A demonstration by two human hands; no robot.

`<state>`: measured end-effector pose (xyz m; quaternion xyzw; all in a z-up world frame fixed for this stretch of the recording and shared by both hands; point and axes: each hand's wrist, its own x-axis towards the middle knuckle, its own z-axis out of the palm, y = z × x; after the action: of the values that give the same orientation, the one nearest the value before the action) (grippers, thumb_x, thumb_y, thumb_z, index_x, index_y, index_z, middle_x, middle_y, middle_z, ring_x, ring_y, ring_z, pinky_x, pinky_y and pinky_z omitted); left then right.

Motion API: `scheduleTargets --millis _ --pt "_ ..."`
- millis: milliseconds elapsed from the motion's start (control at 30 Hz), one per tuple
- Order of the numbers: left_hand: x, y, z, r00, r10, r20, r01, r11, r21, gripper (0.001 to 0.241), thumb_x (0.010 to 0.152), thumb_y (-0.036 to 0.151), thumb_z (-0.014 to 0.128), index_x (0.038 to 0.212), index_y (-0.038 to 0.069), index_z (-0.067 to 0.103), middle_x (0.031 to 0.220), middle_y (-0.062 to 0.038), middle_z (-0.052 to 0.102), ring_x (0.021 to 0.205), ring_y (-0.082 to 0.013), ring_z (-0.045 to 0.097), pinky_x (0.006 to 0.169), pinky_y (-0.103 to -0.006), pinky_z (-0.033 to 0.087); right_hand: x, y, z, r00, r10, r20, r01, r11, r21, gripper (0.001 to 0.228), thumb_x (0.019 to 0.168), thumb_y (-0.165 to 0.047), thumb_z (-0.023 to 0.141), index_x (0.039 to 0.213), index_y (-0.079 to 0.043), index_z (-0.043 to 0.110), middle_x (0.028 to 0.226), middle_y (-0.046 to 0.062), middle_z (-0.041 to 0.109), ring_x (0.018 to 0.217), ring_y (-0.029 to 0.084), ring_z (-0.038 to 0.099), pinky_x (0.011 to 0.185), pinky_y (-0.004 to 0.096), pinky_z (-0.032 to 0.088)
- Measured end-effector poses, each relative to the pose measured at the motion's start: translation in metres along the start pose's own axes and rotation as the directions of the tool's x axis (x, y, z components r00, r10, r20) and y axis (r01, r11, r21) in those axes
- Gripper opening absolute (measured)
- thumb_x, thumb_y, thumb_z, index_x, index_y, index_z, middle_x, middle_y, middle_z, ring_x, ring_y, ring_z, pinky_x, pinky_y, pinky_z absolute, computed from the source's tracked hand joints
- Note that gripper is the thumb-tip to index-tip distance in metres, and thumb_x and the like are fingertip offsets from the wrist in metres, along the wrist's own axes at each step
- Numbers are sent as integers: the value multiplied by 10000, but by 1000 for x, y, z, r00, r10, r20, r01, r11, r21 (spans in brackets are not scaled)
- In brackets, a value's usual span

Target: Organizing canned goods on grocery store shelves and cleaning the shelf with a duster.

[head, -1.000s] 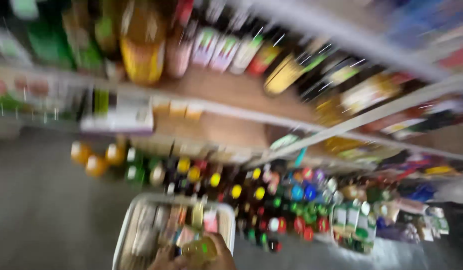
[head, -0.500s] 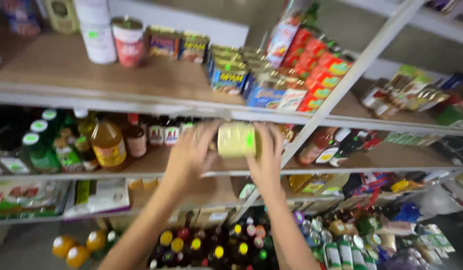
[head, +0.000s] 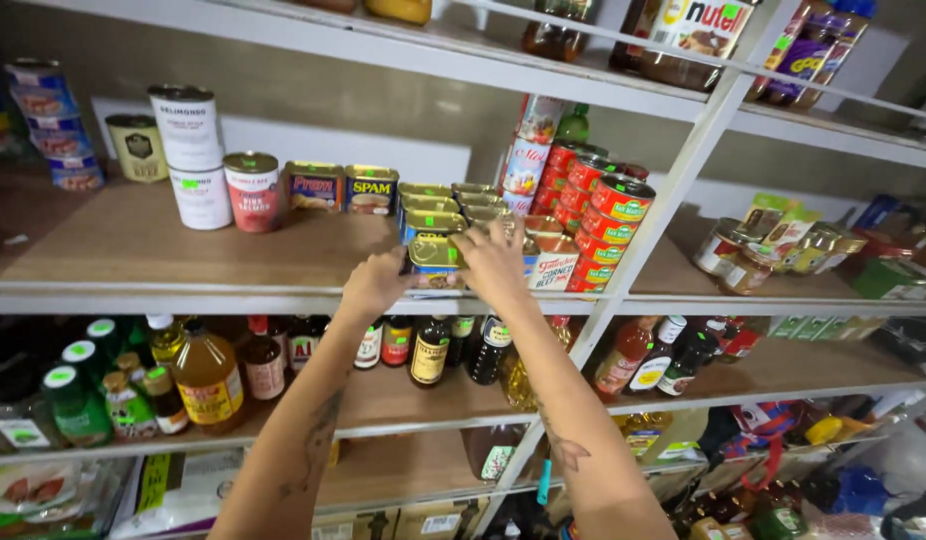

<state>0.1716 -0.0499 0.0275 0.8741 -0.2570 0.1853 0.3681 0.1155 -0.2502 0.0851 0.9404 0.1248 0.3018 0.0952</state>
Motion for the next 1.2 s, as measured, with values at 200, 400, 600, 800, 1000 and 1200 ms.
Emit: scheduleTargets --millis 200,400,600,800,1000,1200 --pt "4 -2 4 994 -91 52 92 996 -11 541 802 477 794 1189 120 667 949 -191 749 948 -428 706 823 -546 546 -11 1 16 997 2 -76 -1 1000 15 607 704 -281 844 1287 -186 703 1279 -7 666 1310 309 458 1170 698 72" --pt "11 -6 9 990 -135 45 132 990 48 572 765 521 829 1103 82 689 964 -188 741 953 -422 710 806 -540 555 -49 -16 26 923 170 -346 -84 965 250 280 946 -170 746 1223 -131 738 1156 68 645 1163 323 532 1033 551 377" --pt "-4 22 -20 978 -184 94 180 982 50 691 717 730 708 1043 121 692 923 -134 771 939 -368 740 823 -513 562 -57 -46 26 891 246 -381 -40 880 474 349 947 -108 691 1281 -13 650 1230 179 590 1111 396 584 962 480 491" --pt "-2 -3 -3 981 -192 19 190 980 62 775 874 809 356 1152 176 706 900 -179 757 952 -425 706 857 -539 531 -43 -72 13 872 379 -310 -95 752 652 475 958 -259 714 1334 2 590 1300 233 536 1159 418 568 969 484 495" --pt "14 -50 27 953 -300 -29 301 953 38 961 1024 775 134 850 124 818 873 -215 747 980 -430 710 961 -515 520 -8 -79 35 900 370 -229 -262 882 391 648 820 -409 803 1358 -120 587 1374 106 595 1031 401 664 884 466 564" --pt "0 -20 -3 963 -267 -19 255 936 -245 928 910 759 103 916 194 839 783 -135 777 884 -351 718 905 -449 520 8 -70 42 939 343 32 -330 872 361 556 808 -354 784 1326 -268 603 1477 56 535 1016 384 708 814 497 581"
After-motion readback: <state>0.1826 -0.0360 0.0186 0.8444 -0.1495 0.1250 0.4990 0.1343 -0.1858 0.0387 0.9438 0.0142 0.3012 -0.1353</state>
